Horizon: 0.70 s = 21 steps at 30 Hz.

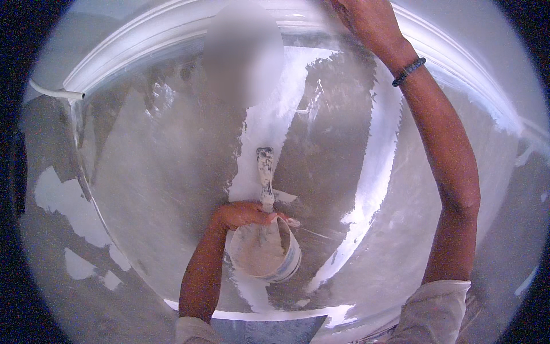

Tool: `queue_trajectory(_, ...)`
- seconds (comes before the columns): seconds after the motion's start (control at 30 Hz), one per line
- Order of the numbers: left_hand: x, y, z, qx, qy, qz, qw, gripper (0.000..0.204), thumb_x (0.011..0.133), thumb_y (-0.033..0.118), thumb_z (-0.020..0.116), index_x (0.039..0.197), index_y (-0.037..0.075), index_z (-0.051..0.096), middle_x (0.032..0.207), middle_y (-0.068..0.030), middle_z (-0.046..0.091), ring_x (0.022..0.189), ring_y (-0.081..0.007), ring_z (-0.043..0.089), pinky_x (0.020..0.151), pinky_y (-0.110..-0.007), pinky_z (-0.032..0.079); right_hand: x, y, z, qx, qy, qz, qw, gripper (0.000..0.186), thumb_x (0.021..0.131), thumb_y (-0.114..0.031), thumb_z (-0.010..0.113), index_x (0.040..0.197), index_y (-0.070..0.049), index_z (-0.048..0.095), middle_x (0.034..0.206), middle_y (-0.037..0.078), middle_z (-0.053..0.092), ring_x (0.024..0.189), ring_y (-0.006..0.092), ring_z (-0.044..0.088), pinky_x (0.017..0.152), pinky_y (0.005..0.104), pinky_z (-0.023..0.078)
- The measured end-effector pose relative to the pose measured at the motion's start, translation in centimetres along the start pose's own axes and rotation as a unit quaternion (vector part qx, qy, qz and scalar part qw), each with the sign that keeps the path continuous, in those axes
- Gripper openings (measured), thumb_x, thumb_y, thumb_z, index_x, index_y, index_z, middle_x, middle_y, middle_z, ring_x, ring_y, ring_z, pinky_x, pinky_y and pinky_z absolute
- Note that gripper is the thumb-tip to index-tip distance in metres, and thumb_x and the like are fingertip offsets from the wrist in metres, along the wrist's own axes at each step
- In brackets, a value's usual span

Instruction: The person applies joint compound to the ceiling joints using a putty knife and a small bucket of compound, smoothing the material along the seams.

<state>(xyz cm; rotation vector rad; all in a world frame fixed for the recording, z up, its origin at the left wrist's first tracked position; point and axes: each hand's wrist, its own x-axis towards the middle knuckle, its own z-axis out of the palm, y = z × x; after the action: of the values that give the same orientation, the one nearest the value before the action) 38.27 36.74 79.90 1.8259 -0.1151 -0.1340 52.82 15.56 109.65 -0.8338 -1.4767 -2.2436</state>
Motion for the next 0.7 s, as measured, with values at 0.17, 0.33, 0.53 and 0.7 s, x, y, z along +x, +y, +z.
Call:
queue_trajectory(0.17,-0.6,0.3,-0.1,0.091,0.016,0.0,0.996,0.046,0.093,0.036,0.054,0.124,0.003,0.056,0.118,-0.0034,0.06,0.105,-0.0126,0.052,0.095,-0.028,0.038,0.1,-0.8,0.3,-0.05,-0.024,0.004,0.998,0.014,0.085,-0.004,0.057,0.098,-0.004,0.065,0.091,0.01,0.061,0.081,0.0238,0.056,0.069,0.0339,0.049)
queue_trajectory(0.33,-0.2,0.0,-0.2,0.019,-0.033,-0.008,0.999,0.047,0.094,0.037,0.052,0.124,0.002,0.056,0.123,-0.0047,0.058,0.108,-0.0129,0.05,0.097,-0.028,0.036,-4.5,4.6,-1.5,-0.141,-0.078,0.013,0.987,0.023,0.085,-0.008,0.061,0.108,-0.011,0.064,0.105,0.007,0.062,0.096,0.0247,0.058,0.081,0.0351,0.051)
queue_trajectory(0.53,0.7,-1.8,-1.1,-0.025,-0.04,0.046,0.998,0.057,0.085,0.044,0.063,0.121,0.001,0.057,0.121,-0.0121,0.059,0.11,-0.0211,0.056,0.097,-0.029,0.042,-7.3,7.0,-5.0,-0.128,-0.095,0.062,0.985,0.025,0.086,-0.01,0.062,0.11,-0.014,0.063,0.109,0.008,0.064,0.099,0.0259,0.061,0.084,0.0361,0.051)
queue_trajectory(0.7,0.6,-0.5,-0.4,-0.035,-0.061,0.019,0.997,0.061,0.084,0.045,0.063,0.123,-0.001,0.055,0.122,-0.0123,0.058,0.114,-0.0217,0.053,0.099,-0.03,0.039,-4.6,4.4,-3.6,-0.065,-0.074,-0.021,0.995,0.024,0.085,-0.009,0.062,0.109,-0.013,0.063,0.107,0.008,0.064,0.096,0.0262,0.062,0.081,0.0354,0.051)
